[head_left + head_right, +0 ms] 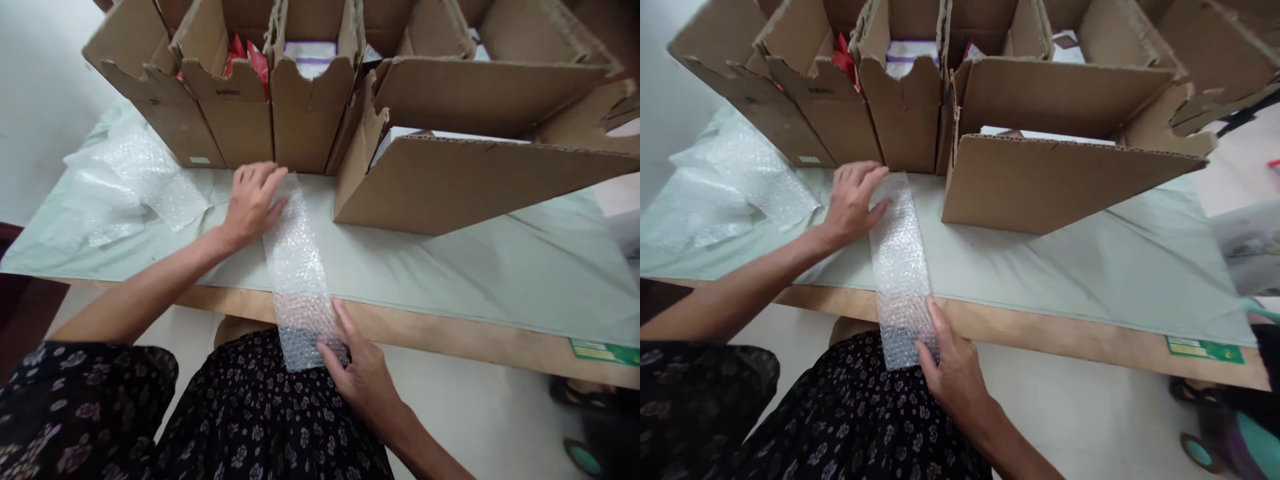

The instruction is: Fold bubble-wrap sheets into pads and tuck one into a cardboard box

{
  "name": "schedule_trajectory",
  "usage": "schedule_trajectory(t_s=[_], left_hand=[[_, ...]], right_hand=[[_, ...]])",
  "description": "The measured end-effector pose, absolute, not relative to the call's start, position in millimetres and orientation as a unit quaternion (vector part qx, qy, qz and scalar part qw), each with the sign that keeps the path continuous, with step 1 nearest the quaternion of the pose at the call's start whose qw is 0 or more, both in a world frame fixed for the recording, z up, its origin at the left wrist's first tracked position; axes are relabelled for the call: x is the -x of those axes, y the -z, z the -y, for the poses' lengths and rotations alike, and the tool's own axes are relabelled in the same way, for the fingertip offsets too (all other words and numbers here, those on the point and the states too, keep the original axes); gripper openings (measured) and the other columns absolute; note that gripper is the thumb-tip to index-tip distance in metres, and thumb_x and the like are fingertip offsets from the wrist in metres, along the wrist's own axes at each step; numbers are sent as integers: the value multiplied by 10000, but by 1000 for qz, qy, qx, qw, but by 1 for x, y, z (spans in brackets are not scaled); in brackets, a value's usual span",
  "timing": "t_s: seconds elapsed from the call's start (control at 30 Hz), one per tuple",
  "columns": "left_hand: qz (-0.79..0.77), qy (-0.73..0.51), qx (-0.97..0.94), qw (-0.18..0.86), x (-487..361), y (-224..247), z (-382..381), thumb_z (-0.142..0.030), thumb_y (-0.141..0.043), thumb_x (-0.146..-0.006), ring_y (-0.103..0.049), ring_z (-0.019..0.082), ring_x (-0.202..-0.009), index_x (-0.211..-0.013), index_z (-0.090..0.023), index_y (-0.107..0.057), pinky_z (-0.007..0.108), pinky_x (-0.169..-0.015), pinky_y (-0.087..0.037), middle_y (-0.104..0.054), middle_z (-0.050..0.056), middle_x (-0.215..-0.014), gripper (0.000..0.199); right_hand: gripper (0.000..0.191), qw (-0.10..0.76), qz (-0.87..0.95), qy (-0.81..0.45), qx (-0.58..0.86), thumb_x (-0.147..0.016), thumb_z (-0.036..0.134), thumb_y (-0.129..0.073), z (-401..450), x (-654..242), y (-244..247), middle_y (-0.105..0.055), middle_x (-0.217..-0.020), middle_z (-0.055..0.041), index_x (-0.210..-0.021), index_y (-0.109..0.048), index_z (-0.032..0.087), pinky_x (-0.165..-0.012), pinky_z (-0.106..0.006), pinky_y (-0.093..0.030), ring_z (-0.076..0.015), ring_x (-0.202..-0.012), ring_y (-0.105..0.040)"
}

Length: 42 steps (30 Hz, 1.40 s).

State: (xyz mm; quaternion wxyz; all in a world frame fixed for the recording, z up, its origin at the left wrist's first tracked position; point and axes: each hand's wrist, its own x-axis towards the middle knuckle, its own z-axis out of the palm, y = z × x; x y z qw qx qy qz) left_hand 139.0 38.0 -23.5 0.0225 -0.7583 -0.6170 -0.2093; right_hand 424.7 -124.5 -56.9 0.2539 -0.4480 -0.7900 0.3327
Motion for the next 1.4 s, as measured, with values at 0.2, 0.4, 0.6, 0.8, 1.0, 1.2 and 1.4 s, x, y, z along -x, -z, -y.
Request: schedule_trajectory(t_s=[0.2, 0.4, 0.6, 0.8, 1.0, 1.2, 1.4], left_hand=[[435, 292, 837, -159, -160, 44, 99, -267, -576, -1033, -656, 261, -1069, -1345, -206, -612, 462, -964, -526, -739, 101, -1124, 320], [439, 388, 697, -413, -154, 55, 130, -660, -309, -1071, -644, 309, -1235, -1702, -259, -191, 543, -1082, -516, -706, 164, -1304, 757], [565, 415, 647, -300, -173, 62, 137, -341, -547, -1045, -687, 251, -1037, -1707, -276, -149, 478, -970, -559, -722, 102, -1132, 775], [601, 366, 695, -147, -178, 58, 129, -190, -531, -1030, -602, 236, -905, -1301, -208, -681, 419, -839, -515, -677, 60, -911, 310], [572, 362, 723, -137, -170, 54, 119, -87, -510, -1001, -602, 230, -930, -1205, -177, -704, 407, -854, -504, -695, 69, -935, 295], [611, 275, 736, -101, -170, 55, 115, -104, -514, -972, -591, 258, -909, -1182, -196, -736, 432, -829, -489, -683, 84, -919, 319], [594, 288, 750, -37, -164, 52, 134, -369, -735, -939, -566, 366, -1303, -1330, -230, -668, 576, -1093, -456, -589, 181, -1445, 420]], right_hand=[[399, 270, 748, -466, 387, -989, 206, -615, 119, -428, 43, -821, -1095, -23, -1354, -718, 332, -808, -333, -666, -207, -899, -798], [344, 276, 541, -711, 353, -954, 527, -693, 83, -407, 31, -812, -1068, -65, -1169, -772, 270, -774, -323, -644, -207, -885, -773], [642, 314, 439, -745, 391, -1002, 527, -587, 58, -367, 47, -611, -1520, -169, -1563, -433, 255, -1014, -485, -614, -302, -1381, -623], [723, 310, 502, -700, 401, -987, 437, -645, 71, -366, 48, -571, -1558, -157, -1631, -349, 298, -1097, -512, -584, -288, -1412, -597], [443, 341, 725, -444, 401, -1022, 266, -591, 76, -384, 44, -642, -1480, -97, -1464, -571, 297, -1087, -488, -577, -261, -1361, -621], [416, 214, 911, -176, 306, -975, 168, -600, 62, -385, 55, -685, -1429, -133, -1387, -640, 204, -1049, -551, -540, -331, -1373, -606], [288, 215, 930, -115, 275, -1032, 158, -560, 53, -383, 61, -754, -1318, -103, -1256, -729, 222, -1041, -500, -516, -289, -1279, -672]])
